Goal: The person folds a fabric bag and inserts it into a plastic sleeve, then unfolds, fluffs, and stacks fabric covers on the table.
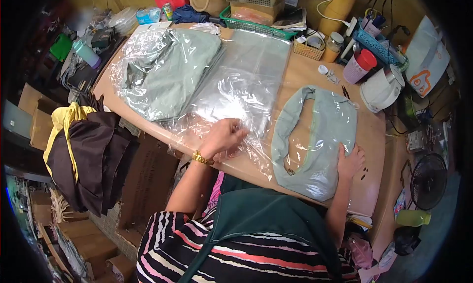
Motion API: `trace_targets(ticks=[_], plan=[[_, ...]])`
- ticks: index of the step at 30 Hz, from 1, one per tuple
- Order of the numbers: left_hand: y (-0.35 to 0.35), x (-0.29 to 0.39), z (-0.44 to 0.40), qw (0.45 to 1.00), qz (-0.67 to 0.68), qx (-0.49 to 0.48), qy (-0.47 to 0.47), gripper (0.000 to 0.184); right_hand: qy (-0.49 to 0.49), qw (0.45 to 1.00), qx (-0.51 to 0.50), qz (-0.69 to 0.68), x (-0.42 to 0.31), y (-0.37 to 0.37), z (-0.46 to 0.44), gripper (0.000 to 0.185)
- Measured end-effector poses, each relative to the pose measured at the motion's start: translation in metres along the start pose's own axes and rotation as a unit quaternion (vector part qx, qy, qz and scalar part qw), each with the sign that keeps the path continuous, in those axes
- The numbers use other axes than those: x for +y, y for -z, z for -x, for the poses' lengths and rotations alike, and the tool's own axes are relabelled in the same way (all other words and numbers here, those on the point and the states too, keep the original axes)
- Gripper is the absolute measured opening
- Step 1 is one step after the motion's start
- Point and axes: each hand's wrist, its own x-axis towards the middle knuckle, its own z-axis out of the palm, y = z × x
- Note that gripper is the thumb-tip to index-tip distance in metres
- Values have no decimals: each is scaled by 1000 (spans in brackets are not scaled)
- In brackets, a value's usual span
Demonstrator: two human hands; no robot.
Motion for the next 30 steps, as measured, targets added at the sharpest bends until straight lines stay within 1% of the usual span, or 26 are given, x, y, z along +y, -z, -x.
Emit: trace_targets(ticks=[1, 2, 3, 5, 7, 8, 9, 10, 11, 12, 14, 15, 16, 17, 18, 19, 20, 22, 23, 24, 25, 26, 27, 28, 29, 30], plan=[[-5, -11, 1, 979, 205, 10, 2, 34, 6, 1000, -1, -2, 2, -3, 0, 67], [-5, -24, 1, 917, 399, 25, -2, 31, 3, 1000, 14, 4, 6, -9, -1, 68], [8, -23, 9, 917, 398, 35, -2, 31, 1, 1000, 29, 10, 9, -12, -2, 69], [54, -16, 34, 904, 385, 174, 70, 30, -3, 1000, 6, -4, 17, -12, -7, 65], [96, -27, 55, 884, 319, 341, 25, 29, -6, 1000, -17, -18, 13, 6, -11, 63], [118, -21, 67, 856, 344, 386, -11, 29, -62, 987, -107, -102, 11, 27, -17, 58], [136, -26, 77, 852, 303, 424, -51, 30, -112, 957, -197, -181, 6, 38, -24, 55], [153, -34, 85, 847, 294, 441, -46, 28, -100, 958, -196, -185, 1, 35, -26, 55], [165, -44, 86, 863, 217, 456, -30, 26, -62, 914, -157, -368, -3, 32, -25, 54], [174, -53, 86, 873, 139, 467, -14, 25, -16, 831, -137, -539, -7, 30, -25, 55], [179, -57, 80, 896, 70, 439, 0, 22, 115, 872, -219, -422, -85, 131, -50, 53], [179, -67, 73, 910, 93, 400, -55, 21, 185, 878, -246, -367, -124, 182, -62, 52], [177, -62, 72, 933, 178, 310, -42, 21, 242, 853, -251, -388, -145, 189, -81, 46], [173, -54, 71, 935, 292, 200, -10, 25, 297, 824, -258, -409, -166, 197, -99, 41], [171, -42, 72, 945, 309, 109, -20, 28, 337, 815, -239, -406, -206, 224, -106, 34], [167, -34, 69, 948, 312, 60, -19, 39, 387, 782, -217, -438, -249, 251, -110, 29], [165, -26, 68, 955, 294, 34, -5, 52, 471, 741, -170, -447, -290, 269, -122, 32], [169, -25, 68, 942, 327, -38, 61, 72, 508, 668, -96, -535, -366, 299, -141, 37], [171, -24, 68, 942, 328, -34, 61, 72, 445, 651, -136, -600, -398, 316, -146, 35], [174, -23, 67, 912, 410, 7, 29, 82, 398, 640, -138, -642, -428, 321, -173, 34], [178, -23, 67, 872, 487, 47, -4, 95, 402, 638, -139, -643, -449, 320, -186, 34], [197, -18, 64, 861, 497, 69, -89, 104, 391, 608, -151, -674, -470, 313, -196, 34], [211, -7, 66, 804, 562, 145, -130, 106, 378, 578, -164, -704, -489, 300, -203, 34], [231, -8, 64, 764, 591, 182, -182, 110, 365, 547, -177, -733, -506, 286, -207, 34], [251, -6, 63, 738, 602, 230, -202, 111, 351, 515, -189, -758, -519, 271, -208, 33], [269, -11, 60, 736, 603, 231, -201, 111, 337, 483, -202, -782, -529, 259, -207, 33]])
